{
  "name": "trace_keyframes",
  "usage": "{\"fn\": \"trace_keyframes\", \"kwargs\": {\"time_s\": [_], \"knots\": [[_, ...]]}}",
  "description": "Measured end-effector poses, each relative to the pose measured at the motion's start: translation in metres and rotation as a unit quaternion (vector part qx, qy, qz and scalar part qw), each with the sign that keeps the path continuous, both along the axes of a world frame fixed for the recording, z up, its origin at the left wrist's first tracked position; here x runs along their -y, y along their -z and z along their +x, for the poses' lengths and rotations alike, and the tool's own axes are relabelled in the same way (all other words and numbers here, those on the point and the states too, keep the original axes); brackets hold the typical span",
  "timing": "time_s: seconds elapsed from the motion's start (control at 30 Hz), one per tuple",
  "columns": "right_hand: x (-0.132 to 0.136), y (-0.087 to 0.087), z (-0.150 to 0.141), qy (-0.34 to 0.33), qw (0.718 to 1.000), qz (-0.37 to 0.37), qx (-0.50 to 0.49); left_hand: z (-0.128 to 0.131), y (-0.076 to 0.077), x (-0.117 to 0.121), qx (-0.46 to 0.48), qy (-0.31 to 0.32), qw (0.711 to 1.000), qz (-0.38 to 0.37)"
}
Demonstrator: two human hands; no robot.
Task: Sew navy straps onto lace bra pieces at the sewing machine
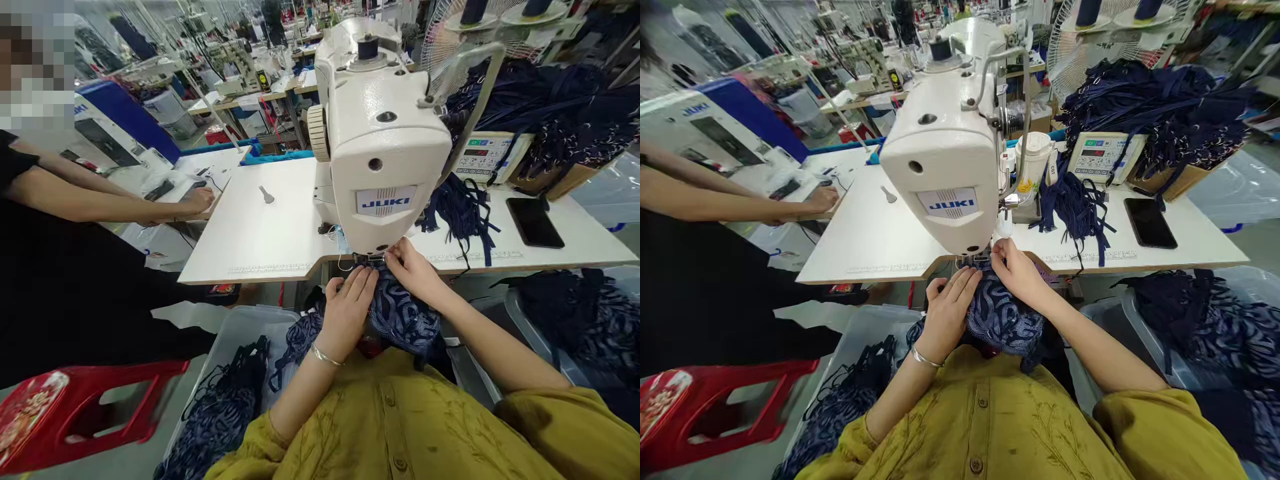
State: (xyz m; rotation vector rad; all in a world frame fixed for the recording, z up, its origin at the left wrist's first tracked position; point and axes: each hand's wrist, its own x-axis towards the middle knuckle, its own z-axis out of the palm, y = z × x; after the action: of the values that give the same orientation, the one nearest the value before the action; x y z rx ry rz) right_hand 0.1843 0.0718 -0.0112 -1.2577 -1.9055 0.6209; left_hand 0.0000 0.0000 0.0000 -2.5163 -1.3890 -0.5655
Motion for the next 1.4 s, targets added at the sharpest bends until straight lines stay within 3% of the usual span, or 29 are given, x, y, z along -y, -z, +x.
{"fn": "trace_keyframes", "kwargs": {"time_s": [0.27,1.4], "knots": [[-0.0043,0.0006,-0.0024,0.004,1.000,0.010,0.001,0.0028,0.0007,-0.0011,-0.004,-0.026,1.000,0.002],[-0.0014,-0.0077,-0.0063,0.019,0.999,-0.026,-0.002,0.0025,0.0064,0.0001,-0.027,-0.037,0.999,0.030]]}}
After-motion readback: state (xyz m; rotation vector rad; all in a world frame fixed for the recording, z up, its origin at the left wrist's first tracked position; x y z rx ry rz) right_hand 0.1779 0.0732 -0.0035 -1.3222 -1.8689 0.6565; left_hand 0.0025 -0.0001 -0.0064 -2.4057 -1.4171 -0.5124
